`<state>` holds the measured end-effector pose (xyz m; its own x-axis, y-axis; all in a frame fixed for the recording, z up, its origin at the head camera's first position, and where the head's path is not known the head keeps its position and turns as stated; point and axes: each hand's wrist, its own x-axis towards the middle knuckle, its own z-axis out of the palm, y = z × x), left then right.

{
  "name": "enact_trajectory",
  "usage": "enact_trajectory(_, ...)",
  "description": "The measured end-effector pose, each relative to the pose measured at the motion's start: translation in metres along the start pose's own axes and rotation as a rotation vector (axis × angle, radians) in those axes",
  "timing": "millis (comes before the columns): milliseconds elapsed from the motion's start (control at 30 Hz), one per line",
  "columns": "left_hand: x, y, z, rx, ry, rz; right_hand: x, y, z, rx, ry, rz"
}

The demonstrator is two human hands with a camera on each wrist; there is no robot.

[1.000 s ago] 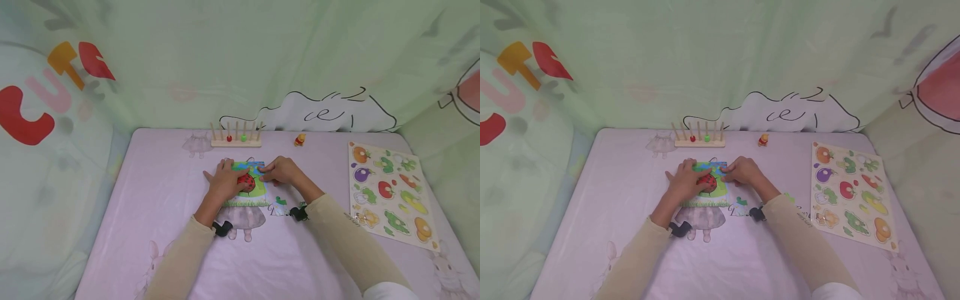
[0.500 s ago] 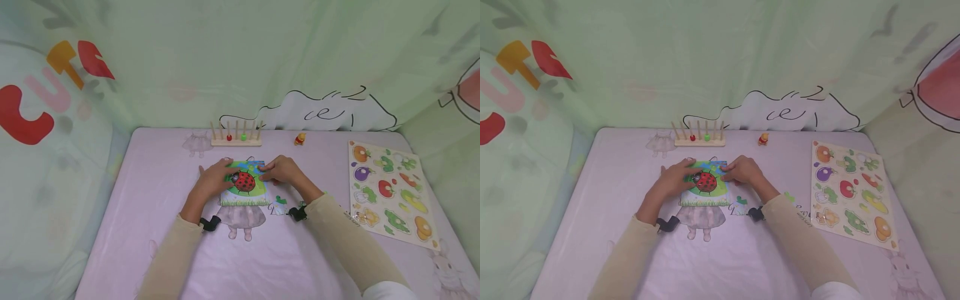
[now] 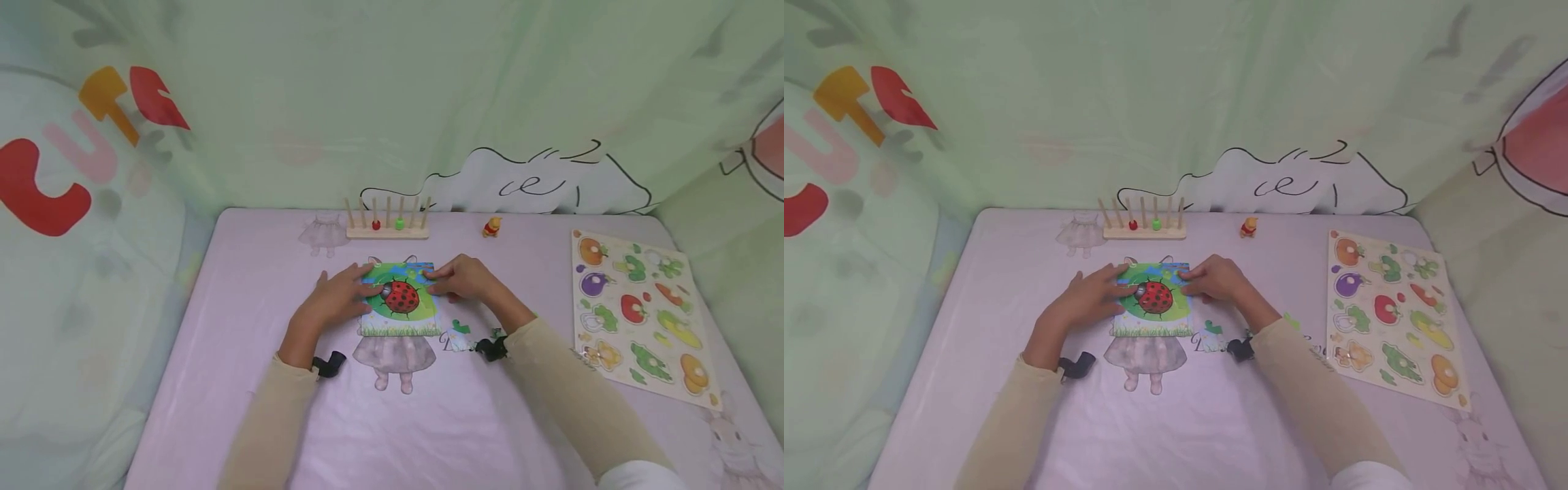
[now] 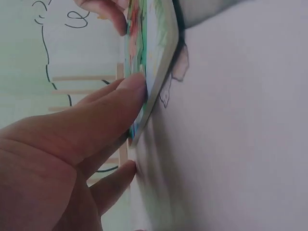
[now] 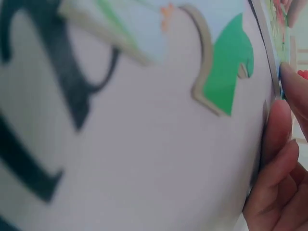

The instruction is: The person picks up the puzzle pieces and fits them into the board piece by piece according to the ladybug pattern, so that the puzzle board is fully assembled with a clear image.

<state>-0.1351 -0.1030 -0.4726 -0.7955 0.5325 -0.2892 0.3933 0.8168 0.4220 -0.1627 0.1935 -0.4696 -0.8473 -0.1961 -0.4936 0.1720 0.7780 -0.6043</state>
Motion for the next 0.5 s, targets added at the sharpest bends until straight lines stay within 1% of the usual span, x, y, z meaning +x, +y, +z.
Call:
enact_trajectory(167, -0.002, -0.004, 0.001, -0.003, 0.004, 0.021, -0.002, 0.006, -0.005, -0.019, -0.059, -0.057)
enact_trajectory(267, -0.001, -0.005, 0.002, -0.004, 0.013, 0.026, -0.007, 0.009, -0.009, -0.056, -0.074, -0.126)
enact_trajectory(433, 0.000, -0.006, 0.004, 0.006, 0.035, 0.014, -0.017, 0.017, -0.012, -0.148, -0.050, -0.256)
enact_trajectory(500, 0.000, -0.006, 0.004, 0.006, 0.046, 0.009, -0.021, 0.021, -0.013, -0.178, -0.040, -0.285)
